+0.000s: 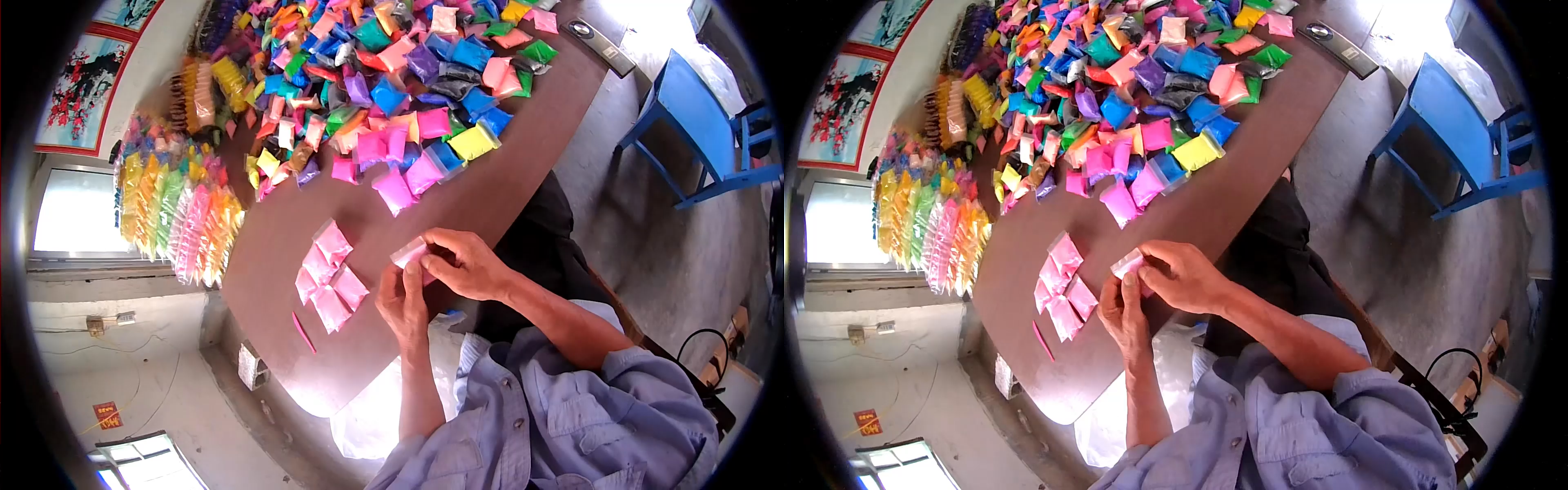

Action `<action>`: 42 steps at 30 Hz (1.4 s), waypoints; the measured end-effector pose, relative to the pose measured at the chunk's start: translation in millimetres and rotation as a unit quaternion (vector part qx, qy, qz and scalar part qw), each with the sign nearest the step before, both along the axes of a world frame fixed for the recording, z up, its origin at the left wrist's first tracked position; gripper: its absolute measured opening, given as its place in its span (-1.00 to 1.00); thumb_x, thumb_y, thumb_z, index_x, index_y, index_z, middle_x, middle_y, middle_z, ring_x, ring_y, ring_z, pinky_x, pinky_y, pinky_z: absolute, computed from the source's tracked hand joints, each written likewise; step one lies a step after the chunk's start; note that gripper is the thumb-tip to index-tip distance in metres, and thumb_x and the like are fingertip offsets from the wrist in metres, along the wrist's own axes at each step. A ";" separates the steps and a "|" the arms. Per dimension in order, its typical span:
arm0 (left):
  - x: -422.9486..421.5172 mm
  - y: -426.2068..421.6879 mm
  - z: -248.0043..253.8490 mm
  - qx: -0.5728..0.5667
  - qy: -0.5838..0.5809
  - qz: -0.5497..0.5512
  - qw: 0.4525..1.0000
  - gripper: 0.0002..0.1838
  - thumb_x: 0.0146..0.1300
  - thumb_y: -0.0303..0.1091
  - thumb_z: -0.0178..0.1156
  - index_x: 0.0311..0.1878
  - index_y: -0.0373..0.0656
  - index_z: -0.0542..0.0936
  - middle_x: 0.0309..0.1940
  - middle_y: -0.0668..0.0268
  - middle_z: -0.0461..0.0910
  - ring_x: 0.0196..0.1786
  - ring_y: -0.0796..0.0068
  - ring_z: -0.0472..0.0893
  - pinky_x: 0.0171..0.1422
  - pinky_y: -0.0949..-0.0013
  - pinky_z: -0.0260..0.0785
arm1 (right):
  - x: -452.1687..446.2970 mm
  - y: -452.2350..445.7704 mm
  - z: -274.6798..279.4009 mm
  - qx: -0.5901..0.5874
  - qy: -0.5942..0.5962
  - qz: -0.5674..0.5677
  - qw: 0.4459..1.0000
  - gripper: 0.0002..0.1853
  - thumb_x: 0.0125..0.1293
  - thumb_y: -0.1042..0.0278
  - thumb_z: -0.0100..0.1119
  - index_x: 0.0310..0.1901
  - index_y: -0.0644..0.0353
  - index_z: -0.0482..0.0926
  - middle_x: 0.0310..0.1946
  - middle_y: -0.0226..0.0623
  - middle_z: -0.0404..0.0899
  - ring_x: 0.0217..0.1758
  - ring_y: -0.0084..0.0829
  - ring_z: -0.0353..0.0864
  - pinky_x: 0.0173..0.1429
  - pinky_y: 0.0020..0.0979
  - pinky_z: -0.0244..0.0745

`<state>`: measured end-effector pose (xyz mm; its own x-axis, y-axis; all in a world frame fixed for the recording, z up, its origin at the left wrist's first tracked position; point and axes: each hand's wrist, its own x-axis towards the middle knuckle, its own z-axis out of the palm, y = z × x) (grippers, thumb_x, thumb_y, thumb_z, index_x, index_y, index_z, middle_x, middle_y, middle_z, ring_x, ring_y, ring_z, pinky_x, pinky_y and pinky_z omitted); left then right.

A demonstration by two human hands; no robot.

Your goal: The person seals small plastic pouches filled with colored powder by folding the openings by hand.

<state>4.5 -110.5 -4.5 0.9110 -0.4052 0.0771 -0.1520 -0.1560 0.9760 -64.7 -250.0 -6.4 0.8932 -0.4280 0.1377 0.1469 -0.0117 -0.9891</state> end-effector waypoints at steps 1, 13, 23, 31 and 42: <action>0.4 -1.0 0.4 0.001 0.001 0.001 1.000 -0.73 0.52 -0.24 0.32 -0.16 -0.32 0.70 -0.37 0.40 0.69 -0.24 0.66 0.60 -0.11 0.50 0.46 | -0.2 0.0 -0.7 0.001 0.001 0.001 1.000 -0.82 0.43 0.42 0.23 -0.03 0.30 0.55 -0.33 -0.30 0.51 -0.26 -0.60 0.48 -0.24 -0.39 0.45; 4.2 12.2 -10.2 -0.075 0.043 -0.001 0.996 -0.82 0.53 -0.34 0.31 -0.15 -0.27 0.71 -0.25 0.39 0.70 -0.20 0.67 0.58 -0.06 0.51 0.42 | 7.1 7.6 -8.9 -0.081 -0.075 -0.069 0.991 -0.80 0.44 0.36 0.24 -0.03 0.28 0.65 -0.24 -0.07 0.63 -0.19 -0.10 0.67 -0.08 -0.19 0.55; 5.2 11.0 -10.8 -0.056 0.019 0.040 0.997 -0.77 0.57 -0.25 0.28 -0.13 -0.24 0.65 -0.27 0.42 0.67 -0.21 0.67 0.53 -0.03 0.50 0.42 | 5.9 7.8 -1.5 -0.066 -0.019 -0.037 0.997 -0.80 0.38 0.45 0.27 -0.01 0.25 0.68 -0.24 -0.12 0.66 -0.20 -0.14 0.68 -0.10 -0.22 0.56; 1.4 3.9 -1.0 -0.023 -0.009 0.014 1.000 -0.71 0.54 -0.20 0.30 -0.15 -0.29 0.68 -0.32 0.41 0.66 -0.29 0.67 0.50 -0.19 0.48 0.38 | 12.7 11.8 -13.2 -0.004 -0.050 -0.061 0.997 -0.86 0.37 0.47 0.31 -0.08 0.25 0.71 -0.26 -0.17 0.66 -0.24 -0.24 0.68 -0.14 -0.28 0.55; 1.4 6.2 -8.9 0.024 -0.058 0.015 0.998 -0.68 0.60 -0.17 0.23 -0.22 -0.22 0.65 -0.39 0.55 0.52 -0.29 0.73 0.39 -0.22 0.49 0.25 | 5.8 8.3 3.7 -0.055 0.002 -0.051 0.997 -0.81 0.42 0.31 0.33 -0.06 0.23 0.70 -0.24 -0.15 0.65 -0.22 -0.16 0.68 -0.14 -0.21 0.56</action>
